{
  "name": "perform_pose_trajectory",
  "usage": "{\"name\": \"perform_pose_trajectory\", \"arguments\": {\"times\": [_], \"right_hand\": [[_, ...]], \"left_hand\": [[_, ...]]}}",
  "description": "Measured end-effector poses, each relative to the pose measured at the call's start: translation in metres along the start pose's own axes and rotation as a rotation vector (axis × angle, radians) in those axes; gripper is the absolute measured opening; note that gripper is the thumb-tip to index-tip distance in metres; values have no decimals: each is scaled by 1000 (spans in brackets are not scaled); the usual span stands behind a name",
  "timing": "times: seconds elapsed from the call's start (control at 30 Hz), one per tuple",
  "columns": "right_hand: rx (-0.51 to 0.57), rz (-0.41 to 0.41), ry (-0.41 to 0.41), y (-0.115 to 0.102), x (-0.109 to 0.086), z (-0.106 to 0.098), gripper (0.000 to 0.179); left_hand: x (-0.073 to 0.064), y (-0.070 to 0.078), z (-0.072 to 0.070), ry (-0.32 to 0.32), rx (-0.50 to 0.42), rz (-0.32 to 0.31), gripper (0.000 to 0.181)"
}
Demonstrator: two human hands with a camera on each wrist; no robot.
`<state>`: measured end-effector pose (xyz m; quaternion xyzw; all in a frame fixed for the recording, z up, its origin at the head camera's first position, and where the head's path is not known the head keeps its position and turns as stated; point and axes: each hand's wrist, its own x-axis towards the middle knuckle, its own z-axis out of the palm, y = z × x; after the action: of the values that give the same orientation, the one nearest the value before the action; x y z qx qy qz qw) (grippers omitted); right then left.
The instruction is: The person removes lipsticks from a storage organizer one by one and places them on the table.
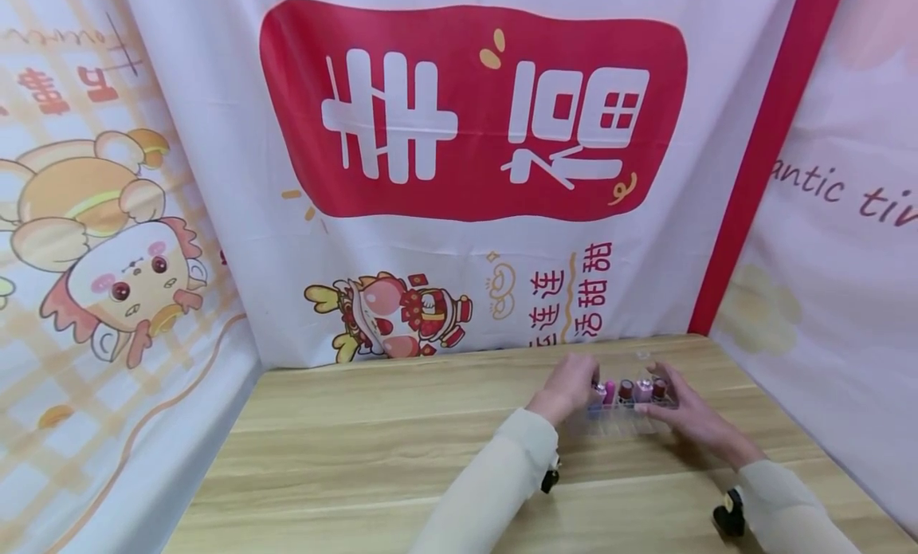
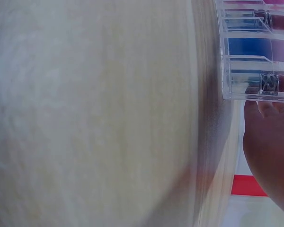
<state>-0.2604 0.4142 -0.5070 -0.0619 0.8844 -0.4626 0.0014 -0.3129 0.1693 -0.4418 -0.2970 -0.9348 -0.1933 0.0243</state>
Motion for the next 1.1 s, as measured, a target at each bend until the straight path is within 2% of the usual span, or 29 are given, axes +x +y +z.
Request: {"name": "perform_pose_trajectory", "arguments": {"times": [0.2,0.57,0.83,1.1], "right_hand": [[11,-14,-4,-1,-1,1,101],[0,-22,-2,3,2,1,99],[-3,-11,-3,-2,1,1,98],[-22,22,-9,0,4,1,98]], "left_hand": [[-3,-4,2,14,-147,-3,16],[-5,-9,-1,34,-229,42,14],[-3,-11,-7,91,-286,86,13],[-5,-11,-13,106,-415,91,13]]}}
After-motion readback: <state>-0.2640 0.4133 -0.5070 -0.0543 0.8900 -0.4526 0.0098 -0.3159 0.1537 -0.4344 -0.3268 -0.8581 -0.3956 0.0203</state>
